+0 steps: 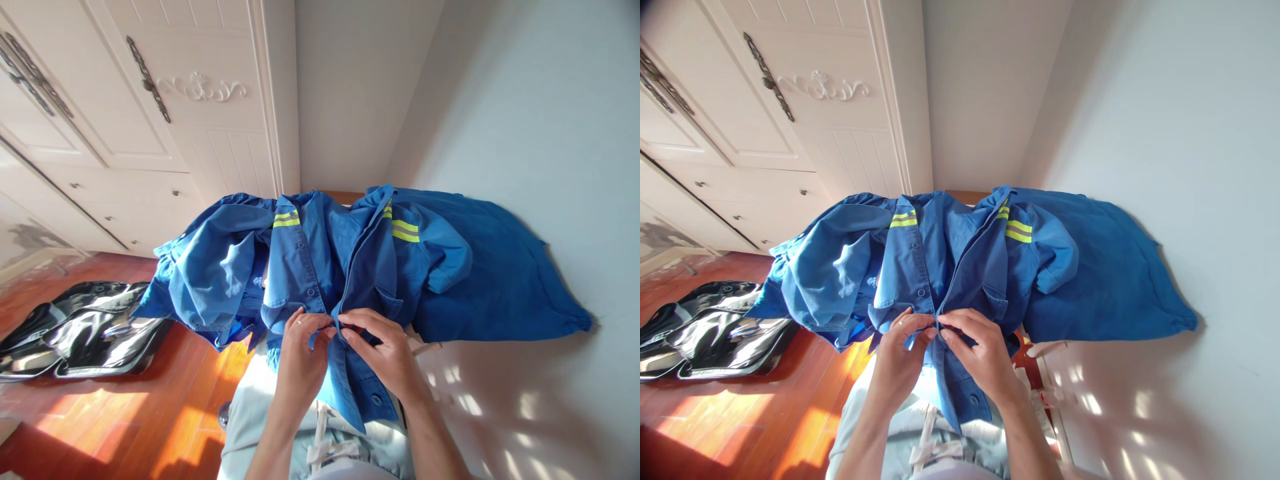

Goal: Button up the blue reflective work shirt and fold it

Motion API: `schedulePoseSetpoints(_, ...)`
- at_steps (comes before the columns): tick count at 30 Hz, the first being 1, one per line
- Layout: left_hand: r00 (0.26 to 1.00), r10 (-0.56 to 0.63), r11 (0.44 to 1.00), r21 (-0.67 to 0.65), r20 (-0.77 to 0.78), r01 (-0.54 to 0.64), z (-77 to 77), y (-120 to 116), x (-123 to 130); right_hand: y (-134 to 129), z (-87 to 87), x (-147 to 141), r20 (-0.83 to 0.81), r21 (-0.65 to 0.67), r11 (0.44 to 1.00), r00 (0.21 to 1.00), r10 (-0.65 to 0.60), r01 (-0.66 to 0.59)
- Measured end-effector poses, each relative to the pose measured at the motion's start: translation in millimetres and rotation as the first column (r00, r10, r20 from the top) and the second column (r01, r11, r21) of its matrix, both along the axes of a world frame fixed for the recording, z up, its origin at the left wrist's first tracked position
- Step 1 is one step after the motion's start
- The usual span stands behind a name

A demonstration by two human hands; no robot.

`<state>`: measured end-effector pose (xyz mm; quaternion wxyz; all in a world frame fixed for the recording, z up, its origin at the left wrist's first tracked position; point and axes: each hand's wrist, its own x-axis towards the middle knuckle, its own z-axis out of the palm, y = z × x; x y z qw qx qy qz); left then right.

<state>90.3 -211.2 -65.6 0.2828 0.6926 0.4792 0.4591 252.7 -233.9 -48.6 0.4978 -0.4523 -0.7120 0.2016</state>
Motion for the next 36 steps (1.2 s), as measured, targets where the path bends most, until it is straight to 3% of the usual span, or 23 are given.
schedulePoseSetpoints(17, 0.995, 0.078, 0.968, 0.246, -0.064, -0.060, -8.8, 4, 2, 2, -2.8, -1, 0.025, 0.058, 0.998, 1.000, -0.004, 0.003)
schedulePoseSetpoints(28, 0.991, 0.071, 0.990, 0.131, -0.113, -0.056, -8.4, 1, 7, 2, -6.0, -4, 0.072, 0.037, 0.998, 0.996, -0.055, 0.052)
schedulePoseSetpoints(36, 0.994, 0.058, 0.978, 0.206, -0.094, -0.037, -10.6, 1, 4, 2, -8.1, 0, 0.094, 0.076, 0.997, 0.995, -0.017, 0.010)
